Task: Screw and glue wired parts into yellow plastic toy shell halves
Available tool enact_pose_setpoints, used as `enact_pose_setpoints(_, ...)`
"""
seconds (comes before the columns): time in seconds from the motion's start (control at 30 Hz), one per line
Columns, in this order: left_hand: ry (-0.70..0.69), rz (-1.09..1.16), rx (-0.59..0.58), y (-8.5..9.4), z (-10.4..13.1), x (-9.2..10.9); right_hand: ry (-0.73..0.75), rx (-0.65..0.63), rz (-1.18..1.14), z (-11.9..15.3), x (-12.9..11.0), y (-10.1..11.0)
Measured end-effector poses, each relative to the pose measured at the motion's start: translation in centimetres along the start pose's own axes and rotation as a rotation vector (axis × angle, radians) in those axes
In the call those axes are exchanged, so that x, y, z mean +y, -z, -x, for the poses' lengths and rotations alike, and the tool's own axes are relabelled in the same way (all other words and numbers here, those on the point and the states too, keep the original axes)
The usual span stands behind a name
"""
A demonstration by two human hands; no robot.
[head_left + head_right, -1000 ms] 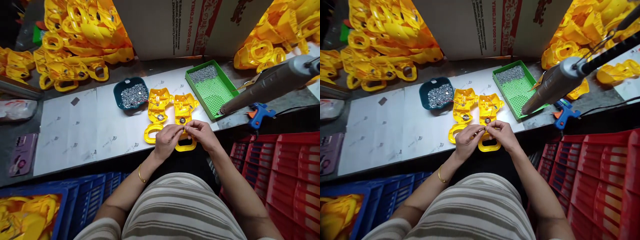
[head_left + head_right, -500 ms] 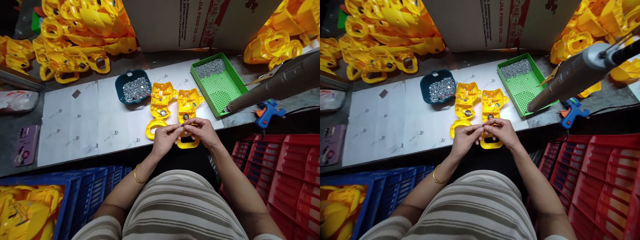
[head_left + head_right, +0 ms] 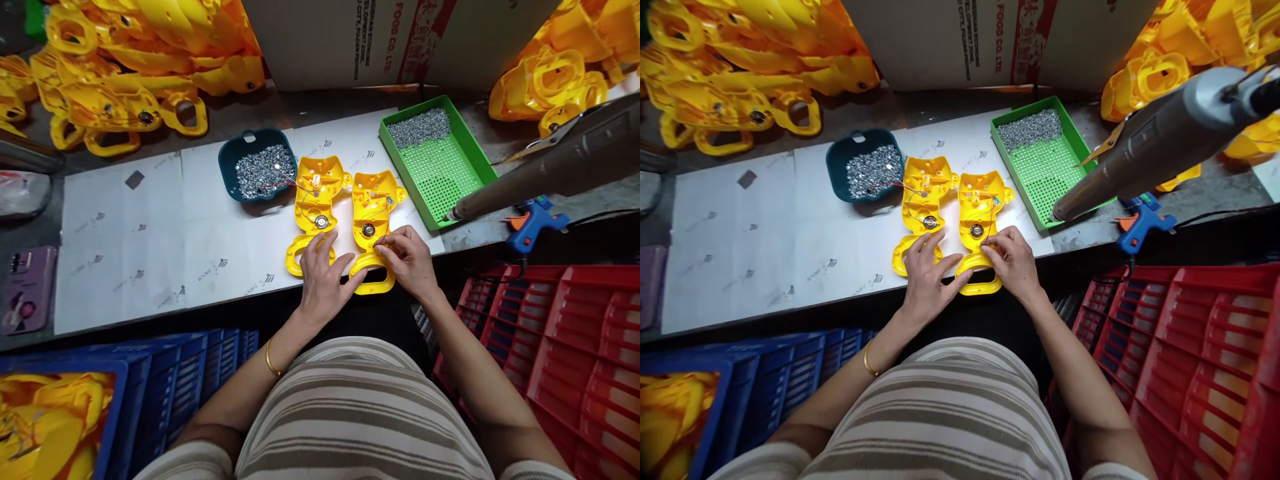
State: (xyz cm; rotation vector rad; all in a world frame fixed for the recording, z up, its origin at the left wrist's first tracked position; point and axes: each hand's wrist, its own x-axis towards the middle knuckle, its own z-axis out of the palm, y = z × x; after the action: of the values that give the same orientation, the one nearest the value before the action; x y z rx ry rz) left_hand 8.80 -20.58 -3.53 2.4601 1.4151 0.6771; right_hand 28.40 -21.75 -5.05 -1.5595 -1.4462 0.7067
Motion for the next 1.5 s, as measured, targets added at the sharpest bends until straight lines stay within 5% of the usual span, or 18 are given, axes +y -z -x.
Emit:
enact_pose_setpoints(0.3, -0.036, -0.065, -0.053, 0.3, -0.1, 0.2, 0.05, 0.039, 0.084, -0.2, -0.4, -0.9)
enact_pose_setpoints(0.6, -0.035, -0.087, -0.047, 0.3, -0.2, 0.6, 0.415, 0.049, 0.544, 0.7, 0.2, -0.7)
enact_pose_setpoints(0.87, -0.023, -0.06, -0.061, 0.1, -0.1, 1.1, 0.624, -0.098, 0.875, 1.7, -1.0, 0.6)
enact_pose_setpoints(1.0, -0.056, -0.061, -0.04, 0.4, -0.1, 0.5, 0.647, -0.127, 0.881, 1.4, -0.9, 1.0)
enact_pose_setpoints(1.17, 0.016, -0.109, 0.158, 1.7, 0.3, -3.0, 0.676, -0.102, 0.834, 1.1, 0.8, 2.1)
enact_pose_setpoints(1.27, 0.047, -0.128, 0.112, 2.1, 1.4, -4.5, 0.577, -0.042, 0.776, 1.0, 1.3, 2.9)
enact_pose_setpoints(1.4, 0.033, -0.098, 0.062, 2.2, 3.2, -4.1, 0.592, 0.135, 0.609, 0.9, -0.8, 2.4)
enact_pose_setpoints(1.5, 0.054, -0.087, 0.105, 2.3, 3.1, -3.5, 0.575, 0.054, 0.51, 0.0, -3.8, 0.2)
